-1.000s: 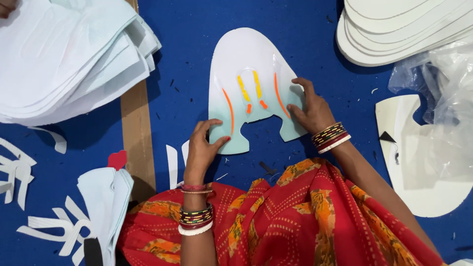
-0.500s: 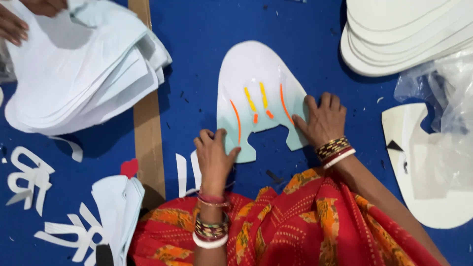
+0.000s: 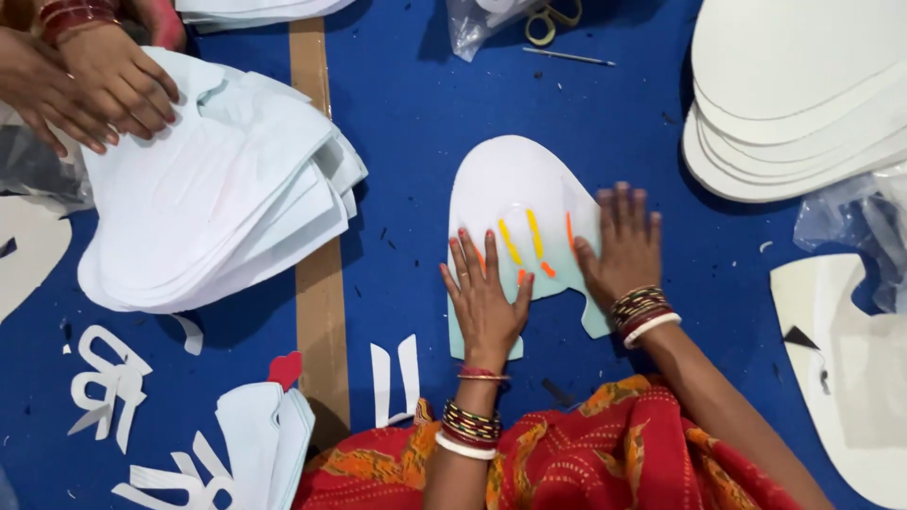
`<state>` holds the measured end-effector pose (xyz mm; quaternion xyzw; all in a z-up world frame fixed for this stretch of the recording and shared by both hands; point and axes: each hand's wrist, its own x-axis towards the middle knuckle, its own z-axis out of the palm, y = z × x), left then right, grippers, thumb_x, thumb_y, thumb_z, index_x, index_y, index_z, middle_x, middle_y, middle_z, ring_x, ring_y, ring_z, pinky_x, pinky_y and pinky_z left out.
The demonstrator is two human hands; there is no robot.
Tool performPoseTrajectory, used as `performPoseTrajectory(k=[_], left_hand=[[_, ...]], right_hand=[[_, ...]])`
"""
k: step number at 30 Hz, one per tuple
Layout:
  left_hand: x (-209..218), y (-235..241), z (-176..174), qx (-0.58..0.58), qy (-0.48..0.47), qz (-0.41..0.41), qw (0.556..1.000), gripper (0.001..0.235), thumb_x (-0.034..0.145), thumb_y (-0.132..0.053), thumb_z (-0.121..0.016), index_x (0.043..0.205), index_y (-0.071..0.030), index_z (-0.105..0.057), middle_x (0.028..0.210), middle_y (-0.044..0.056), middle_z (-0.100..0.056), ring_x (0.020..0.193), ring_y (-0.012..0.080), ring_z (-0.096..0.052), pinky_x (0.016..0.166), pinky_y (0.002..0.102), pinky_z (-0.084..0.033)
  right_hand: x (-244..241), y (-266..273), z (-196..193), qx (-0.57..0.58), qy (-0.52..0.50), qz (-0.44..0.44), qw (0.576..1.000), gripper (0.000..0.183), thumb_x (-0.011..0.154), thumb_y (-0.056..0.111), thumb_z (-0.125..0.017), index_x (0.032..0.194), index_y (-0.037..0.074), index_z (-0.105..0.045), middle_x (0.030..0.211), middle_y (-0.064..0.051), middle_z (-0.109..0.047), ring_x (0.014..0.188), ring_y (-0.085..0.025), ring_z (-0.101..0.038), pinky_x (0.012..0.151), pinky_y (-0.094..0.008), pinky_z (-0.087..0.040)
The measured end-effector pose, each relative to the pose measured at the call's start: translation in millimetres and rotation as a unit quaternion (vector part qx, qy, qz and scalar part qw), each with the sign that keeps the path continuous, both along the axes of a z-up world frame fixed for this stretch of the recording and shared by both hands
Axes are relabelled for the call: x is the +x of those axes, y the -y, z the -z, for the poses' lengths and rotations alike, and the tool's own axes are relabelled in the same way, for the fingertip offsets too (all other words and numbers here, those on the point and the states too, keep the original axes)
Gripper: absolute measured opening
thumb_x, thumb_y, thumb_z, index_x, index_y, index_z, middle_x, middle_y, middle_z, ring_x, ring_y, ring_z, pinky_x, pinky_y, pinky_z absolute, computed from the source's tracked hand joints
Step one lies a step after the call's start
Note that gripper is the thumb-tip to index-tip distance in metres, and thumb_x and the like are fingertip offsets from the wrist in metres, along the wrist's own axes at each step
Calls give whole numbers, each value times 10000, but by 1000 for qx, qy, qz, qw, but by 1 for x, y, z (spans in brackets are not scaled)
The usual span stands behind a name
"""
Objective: The person sits at a low blue table pairing cut shoe upper fabric pieces with foam backing pieces, aligning each fabric piece onto its matching foam shape and stacking the matched sets into piles. They reach into nearby stacks and plastic bags to gather pieces one at a time.
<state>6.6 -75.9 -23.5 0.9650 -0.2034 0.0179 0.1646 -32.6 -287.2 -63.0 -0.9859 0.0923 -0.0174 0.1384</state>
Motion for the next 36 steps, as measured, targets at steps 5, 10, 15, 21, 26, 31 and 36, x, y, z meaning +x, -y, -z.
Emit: performPoseTrajectory(k=[5,10,15,21,26,31,36], left_hand=[[12,9,-44,190,-174,18,966,1116,840,-628,-623,1646,-64,-96,1674,307,2,1559,420,27,1222,557,-7],[3,2,7,24,-42,8,999,1194,836,-792,-551,1602,19,-126,1658,310,-51,1553,433,-7,1218,596,-33],[6,5,9,36,-60,-4,998,1256,803,-847,-545,1600,29,-128,1654,321,-43,1547,438,7,1202,598,-52],[3,3,6,33,-25,-3,999,1244,802,-852,-527,1606,26,-167,1656,316,-56,1547,436,-7,1189,646,-75],[4,6,3,49,-55,-18,997,1229,778,-862,-530,1582,3,-190,1657,294,-54,1544,415,-5,1176,656,-71],[0,4,2,18,-66,-8,998,1218,774,-830,-567,1579,2,-188,1656,277,-32,1540,412,5,1169,664,-40],[0,-17,18,-89,-63,33,994,1055,877,-648,-627,1598,0,-210,1660,299,-63,1535,433,5,1148,676,-8]], right_hand=[[32,-37,-14,42,-142,-251,957,788,940,556,-410,1629,195,-281,1706,-7,-221,1600,-201,-138,1316,-478,-89],[120,-50,-15,45,7,-323,945,701,1004,595,-355,1599,228,-313,1691,-30,-204,1560,-264,-135,1233,-545,-109],[207,-32,10,-22,-35,-249,968,657,1028,615,-226,1630,353,-206,1716,15,-133,1573,-257,-66,1249,-558,-43],[149,-25,4,-12,46,-43,998,879,983,709,-305,1651,157,-159,1721,-112,-15,1567,-309,63,1248,-532,6],[1,-3,13,23,59,2,998,918,968,650,-422,1614,35,-204,1710,-205,-81,1584,-393,-42,1242,-587,-82],[-83,10,-8,-26,13,12,999,901,906,627,-504,1608,114,-268,1680,-206,-147,1537,-423,-100,1180,-608,-133],[-35,102,-45,30,209,49,976,487,877,289,-685,1310,79,-611,1455,-226,-530,1335,-438,-526,1136,-519,-443]])
